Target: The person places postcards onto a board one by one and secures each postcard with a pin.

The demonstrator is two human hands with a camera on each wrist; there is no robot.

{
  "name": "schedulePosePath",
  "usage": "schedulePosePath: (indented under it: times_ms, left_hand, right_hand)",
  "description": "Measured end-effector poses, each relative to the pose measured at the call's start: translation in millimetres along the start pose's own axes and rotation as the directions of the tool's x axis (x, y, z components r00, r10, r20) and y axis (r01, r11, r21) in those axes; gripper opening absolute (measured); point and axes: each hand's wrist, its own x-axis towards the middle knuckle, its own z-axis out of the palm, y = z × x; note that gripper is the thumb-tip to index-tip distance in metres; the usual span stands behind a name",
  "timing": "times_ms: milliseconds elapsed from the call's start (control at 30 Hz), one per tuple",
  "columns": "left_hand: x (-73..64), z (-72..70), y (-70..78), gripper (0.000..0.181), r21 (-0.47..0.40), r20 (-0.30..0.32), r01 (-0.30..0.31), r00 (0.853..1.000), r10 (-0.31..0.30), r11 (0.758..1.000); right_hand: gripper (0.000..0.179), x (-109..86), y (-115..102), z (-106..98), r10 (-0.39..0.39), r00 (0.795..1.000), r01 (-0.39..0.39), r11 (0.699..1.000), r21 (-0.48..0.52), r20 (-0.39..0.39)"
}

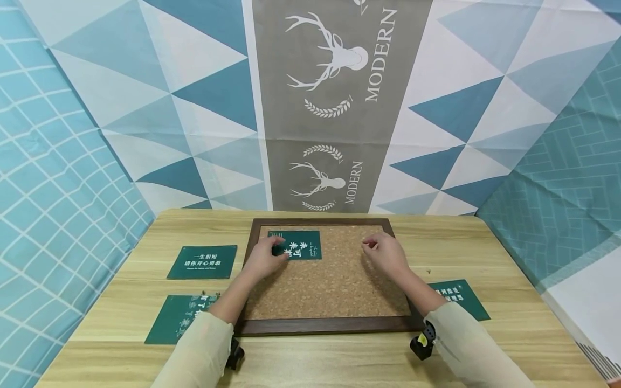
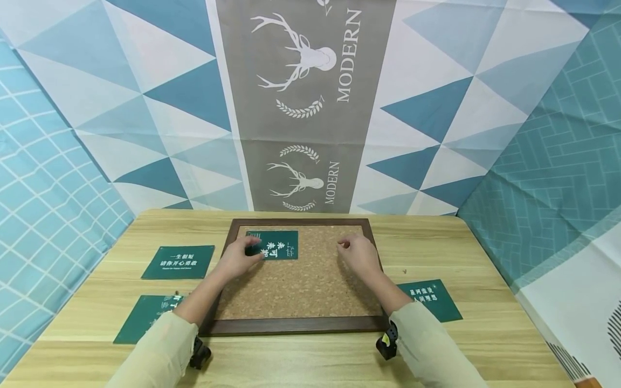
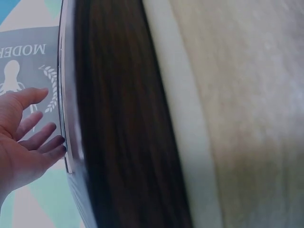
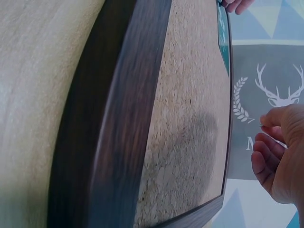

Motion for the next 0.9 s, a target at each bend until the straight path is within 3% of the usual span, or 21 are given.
schedulePosePath:
  times_ms: [533, 767, 900]
  left_hand:
    - [1.8, 6.9, 2.0, 0.034, 0.133, 0.018, -0.019, 1.000, 0.017, 0.991]
    - [3.1, 10.4, 1.9, 0.034, 0.185, -0.007, 0.005, 1.000, -0.004, 0.983]
    - [4.3, 13.2, 2.1, 0.033, 0.209, -0.024, 0.012, 1.000, -0.007, 0.978]
  right_hand:
    - [0.016, 6.4, -17, 14, -0.018, 1.000, 0.018, 1.000, 0.003, 0.025]
    - [0.016, 6.2, -28, 18, -0.036, 0.999, 0.038, 0.997, -0.067, 0.035]
    - [0.016, 7.4, -33, 22, -0.038, 0.998, 0.041, 0.998, -0.057, 0.049]
